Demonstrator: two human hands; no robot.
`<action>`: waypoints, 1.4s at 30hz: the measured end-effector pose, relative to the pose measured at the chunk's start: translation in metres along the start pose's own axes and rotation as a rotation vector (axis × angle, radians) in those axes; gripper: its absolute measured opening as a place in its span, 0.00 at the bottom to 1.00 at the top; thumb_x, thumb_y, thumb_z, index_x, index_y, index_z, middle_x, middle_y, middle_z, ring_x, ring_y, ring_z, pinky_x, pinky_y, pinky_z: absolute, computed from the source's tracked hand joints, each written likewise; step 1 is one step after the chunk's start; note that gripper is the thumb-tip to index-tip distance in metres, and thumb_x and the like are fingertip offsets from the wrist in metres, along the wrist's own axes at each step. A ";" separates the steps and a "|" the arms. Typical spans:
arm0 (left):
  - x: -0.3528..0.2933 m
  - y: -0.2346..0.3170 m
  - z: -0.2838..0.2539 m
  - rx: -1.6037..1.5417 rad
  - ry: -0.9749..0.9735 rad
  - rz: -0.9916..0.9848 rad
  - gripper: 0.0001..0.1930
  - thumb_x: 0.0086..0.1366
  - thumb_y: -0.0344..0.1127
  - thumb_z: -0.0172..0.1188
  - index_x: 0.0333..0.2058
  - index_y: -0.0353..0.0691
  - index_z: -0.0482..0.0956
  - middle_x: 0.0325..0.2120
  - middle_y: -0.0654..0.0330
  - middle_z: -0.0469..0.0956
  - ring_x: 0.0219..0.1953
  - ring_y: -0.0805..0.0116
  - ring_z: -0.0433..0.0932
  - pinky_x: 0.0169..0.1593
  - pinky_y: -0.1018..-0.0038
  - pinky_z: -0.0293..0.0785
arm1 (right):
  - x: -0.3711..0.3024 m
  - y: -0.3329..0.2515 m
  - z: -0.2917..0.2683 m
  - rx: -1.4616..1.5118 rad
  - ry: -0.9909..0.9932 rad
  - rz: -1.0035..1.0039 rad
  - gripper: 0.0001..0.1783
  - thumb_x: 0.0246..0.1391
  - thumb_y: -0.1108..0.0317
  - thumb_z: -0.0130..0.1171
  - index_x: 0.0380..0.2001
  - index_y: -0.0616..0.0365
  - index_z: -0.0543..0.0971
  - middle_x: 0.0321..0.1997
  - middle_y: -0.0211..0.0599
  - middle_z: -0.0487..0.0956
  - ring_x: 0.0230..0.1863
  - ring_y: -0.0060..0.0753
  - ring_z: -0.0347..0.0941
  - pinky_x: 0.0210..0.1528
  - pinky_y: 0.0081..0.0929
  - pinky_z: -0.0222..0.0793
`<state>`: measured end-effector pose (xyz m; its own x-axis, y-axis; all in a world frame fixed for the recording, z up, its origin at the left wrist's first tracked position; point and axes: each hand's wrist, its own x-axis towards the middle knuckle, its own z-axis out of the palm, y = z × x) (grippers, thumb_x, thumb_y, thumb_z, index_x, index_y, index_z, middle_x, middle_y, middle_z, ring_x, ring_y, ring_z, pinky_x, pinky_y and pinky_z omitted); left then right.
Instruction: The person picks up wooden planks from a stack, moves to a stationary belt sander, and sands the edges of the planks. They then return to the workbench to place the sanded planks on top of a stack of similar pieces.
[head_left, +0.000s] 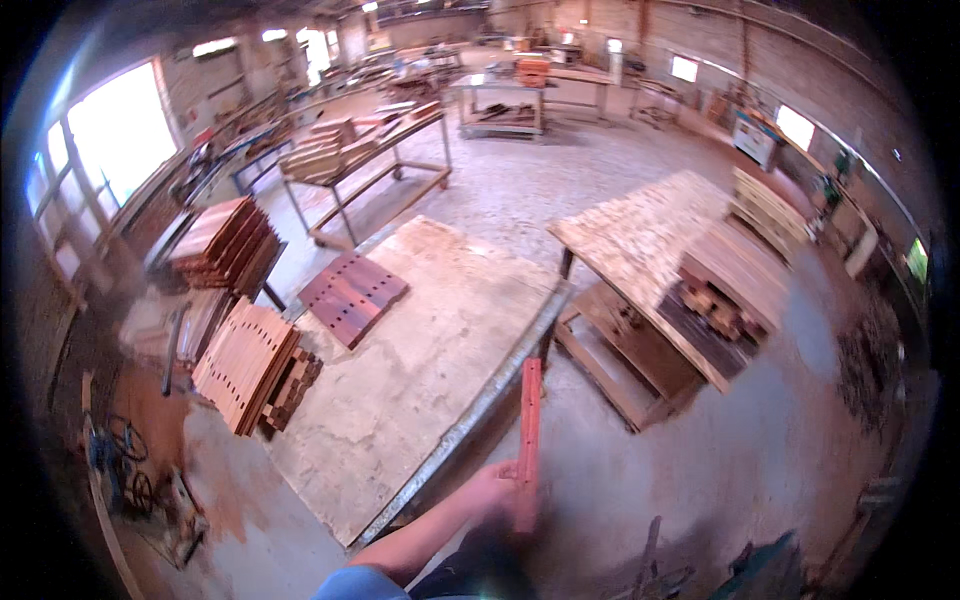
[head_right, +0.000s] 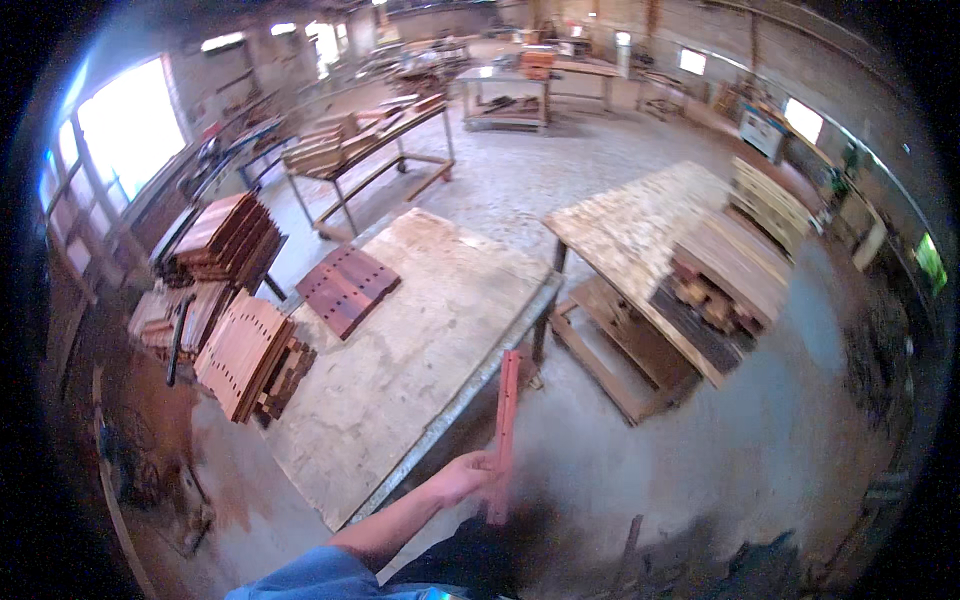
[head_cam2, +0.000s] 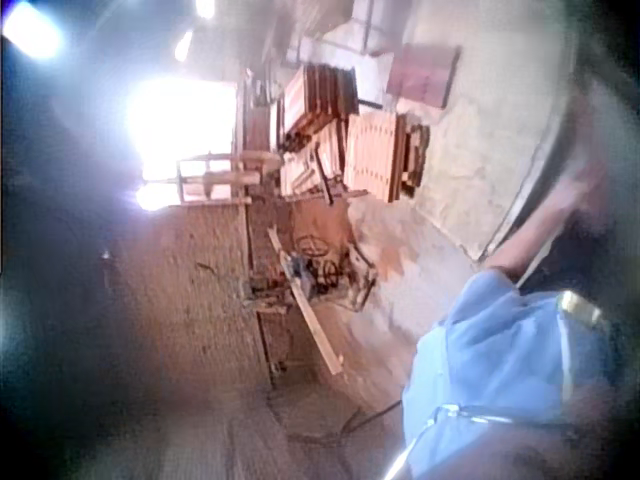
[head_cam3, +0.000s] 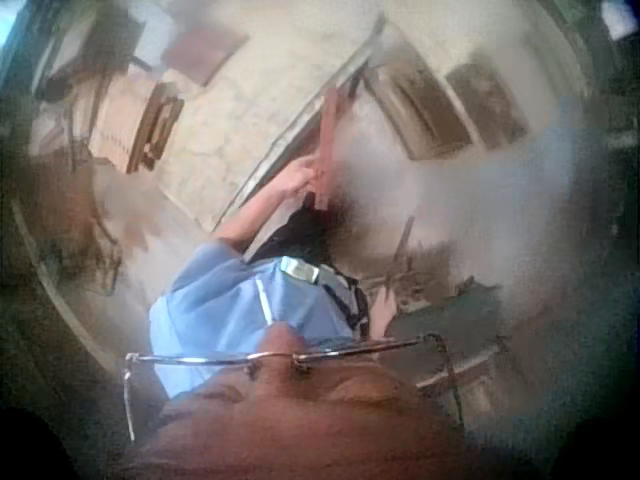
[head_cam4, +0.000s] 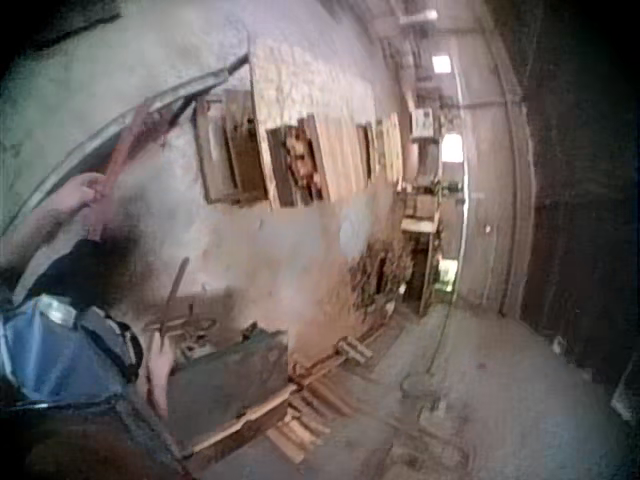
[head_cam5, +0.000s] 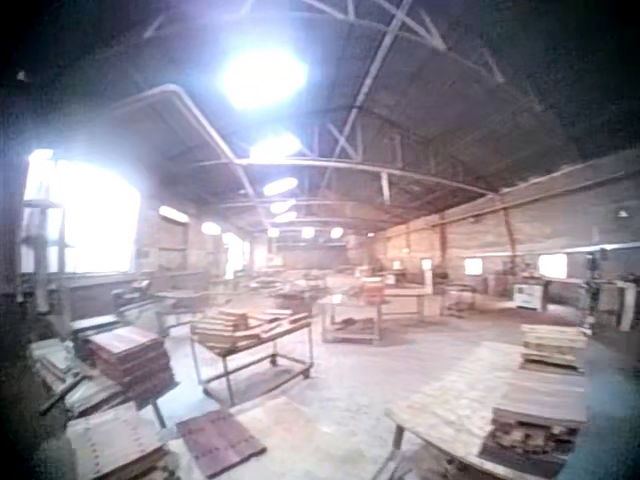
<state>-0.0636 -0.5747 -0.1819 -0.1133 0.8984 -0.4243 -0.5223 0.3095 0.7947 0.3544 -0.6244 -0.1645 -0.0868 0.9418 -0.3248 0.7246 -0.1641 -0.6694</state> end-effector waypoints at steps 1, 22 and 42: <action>0.004 0.006 -0.020 -0.069 -0.002 -0.004 0.19 0.56 0.23 0.51 0.48 0.34 0.70 0.36 0.59 0.77 0.36 0.67 0.78 0.39 0.72 0.76 | 0.021 -0.036 0.006 -0.095 -0.091 0.039 0.22 0.60 0.56 0.47 0.40 0.68 0.74 0.38 0.64 0.74 0.41 0.61 0.70 0.43 0.43 0.65; 0.071 0.136 -0.159 -0.304 0.614 0.122 0.21 0.58 0.22 0.51 0.51 0.33 0.66 0.43 0.56 0.75 0.42 0.68 0.76 0.44 0.71 0.75 | 0.290 -0.405 0.251 -0.062 -0.923 -0.376 0.18 0.46 0.62 0.64 0.39 0.61 0.76 0.32 0.44 0.80 0.35 0.36 0.77 0.41 0.33 0.71; 0.257 0.268 -0.226 -0.034 1.163 0.041 0.24 0.58 0.33 0.54 0.52 0.28 0.61 0.43 0.43 0.73 0.46 0.52 0.74 0.50 0.66 0.70 | 0.469 -0.537 0.378 -0.083 -1.097 -0.360 0.19 0.50 0.70 0.59 0.46 0.63 0.70 0.38 0.34 0.76 0.39 0.29 0.72 0.44 0.30 0.69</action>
<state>-0.4238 -0.3313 -0.1757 -0.8285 0.0743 -0.5550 -0.5206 0.2628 0.8124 -0.3339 -0.2057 -0.2098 -0.8144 0.1622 -0.5572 0.5768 0.1197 -0.8081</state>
